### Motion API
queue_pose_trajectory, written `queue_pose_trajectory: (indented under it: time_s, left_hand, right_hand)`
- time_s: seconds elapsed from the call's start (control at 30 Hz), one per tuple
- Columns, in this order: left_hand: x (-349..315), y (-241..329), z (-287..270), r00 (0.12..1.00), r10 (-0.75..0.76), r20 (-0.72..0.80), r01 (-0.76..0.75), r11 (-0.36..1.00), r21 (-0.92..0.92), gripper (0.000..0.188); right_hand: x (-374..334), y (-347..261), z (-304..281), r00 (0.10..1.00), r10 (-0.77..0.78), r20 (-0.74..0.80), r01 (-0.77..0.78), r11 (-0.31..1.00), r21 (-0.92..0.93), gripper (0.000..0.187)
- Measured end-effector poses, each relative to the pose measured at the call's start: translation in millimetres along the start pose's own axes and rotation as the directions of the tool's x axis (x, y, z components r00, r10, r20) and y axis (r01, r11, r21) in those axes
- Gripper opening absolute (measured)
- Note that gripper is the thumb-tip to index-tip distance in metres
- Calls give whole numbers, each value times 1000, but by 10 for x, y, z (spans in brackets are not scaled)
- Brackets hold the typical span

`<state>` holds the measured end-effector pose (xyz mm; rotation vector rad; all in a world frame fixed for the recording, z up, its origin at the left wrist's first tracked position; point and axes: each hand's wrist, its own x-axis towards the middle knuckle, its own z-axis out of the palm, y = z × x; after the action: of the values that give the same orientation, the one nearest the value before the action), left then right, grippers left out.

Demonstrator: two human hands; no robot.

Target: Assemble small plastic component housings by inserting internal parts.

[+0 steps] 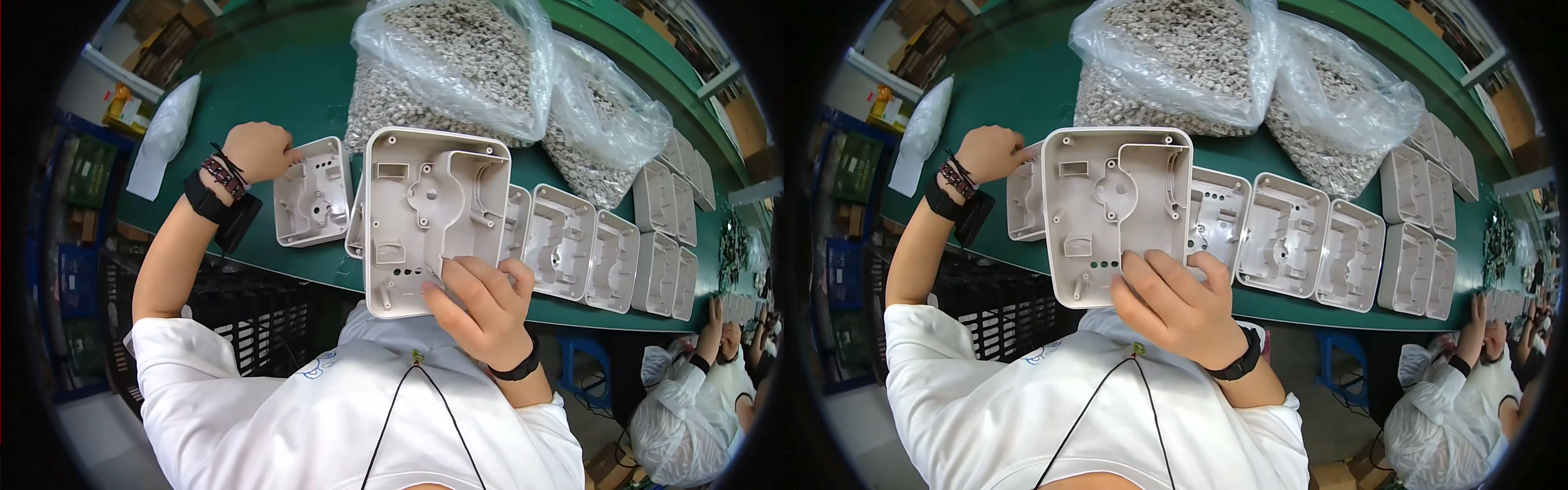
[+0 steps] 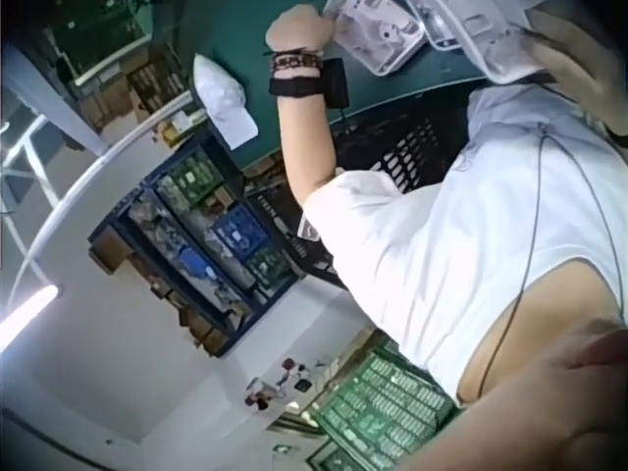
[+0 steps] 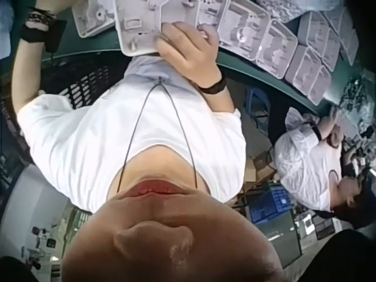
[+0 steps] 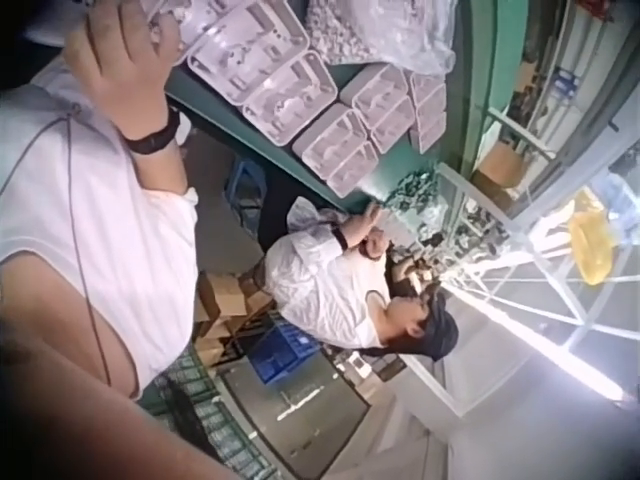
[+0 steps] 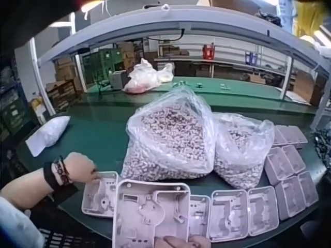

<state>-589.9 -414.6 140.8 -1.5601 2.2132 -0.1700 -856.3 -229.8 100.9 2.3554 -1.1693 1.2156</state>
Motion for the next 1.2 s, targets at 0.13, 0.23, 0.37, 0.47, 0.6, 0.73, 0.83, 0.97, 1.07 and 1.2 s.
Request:
queue_pose_trajectory:
  time_s: [0.13, 0.23, 0.37, 0.47, 0.6, 0.73, 0.83, 0.97, 1.07, 1.2]
  left_hand:
    - [-346, 11, -282, 832, 87, -548, -202, 967, -153, 30]
    - [-687, 329, -787, 576, 396, -715, -605, 795, -47, 33]
    - [-936, 519, -670, 504, 638, -582, -776, 630, 18, 30]
    - [-1037, 421, -579, 711, 629, -315, -681, 728, -82, 28]
    - [-1088, 77, -403, 951, 259, -167, -289, 937, -194, 28]
    - [-995, -712, 150, 951, -201, -236, 119, 939, -322, 31]
    - [-926, -1140, 747, 976, -170, -137, 143, 972, -187, 30]
    - [-819, -838, 510, 968, -189, 164, 234, 917, -324, 28]
    - [-866, -649, 449, 955, -229, 188, 278, 911, -304, 30]
    - [-816, -374, 341, 981, -149, -127, 140, 987, -78, 32]
  right_hand:
    - [111, -2, 20, 979, -86, 184, 96, 994, -48, 13]
    - [205, -35, 38, 938, -180, 296, 200, 979, -39, 13]
    - [310, -152, 121, 868, -404, 287, 404, 913, 63, 13]
    - [284, -187, 135, 837, -518, 175, 519, 853, 45, 14]
    - [236, -104, 41, 973, -226, -40, 229, 969, 93, 19]
    - [126, 78, -69, 1000, 8, -11, -7, 995, 97, 23]
    - [83, 96, -46, 994, 86, 63, -91, 992, 92, 27]
    - [-18, 71, -22, 992, 85, 96, -95, 990, 108, 27]
    - [-81, 97, -110, 978, 161, 136, -175, 979, 103, 25]
    - [-169, 83, -148, 926, 335, 175, -336, 941, -25, 24]
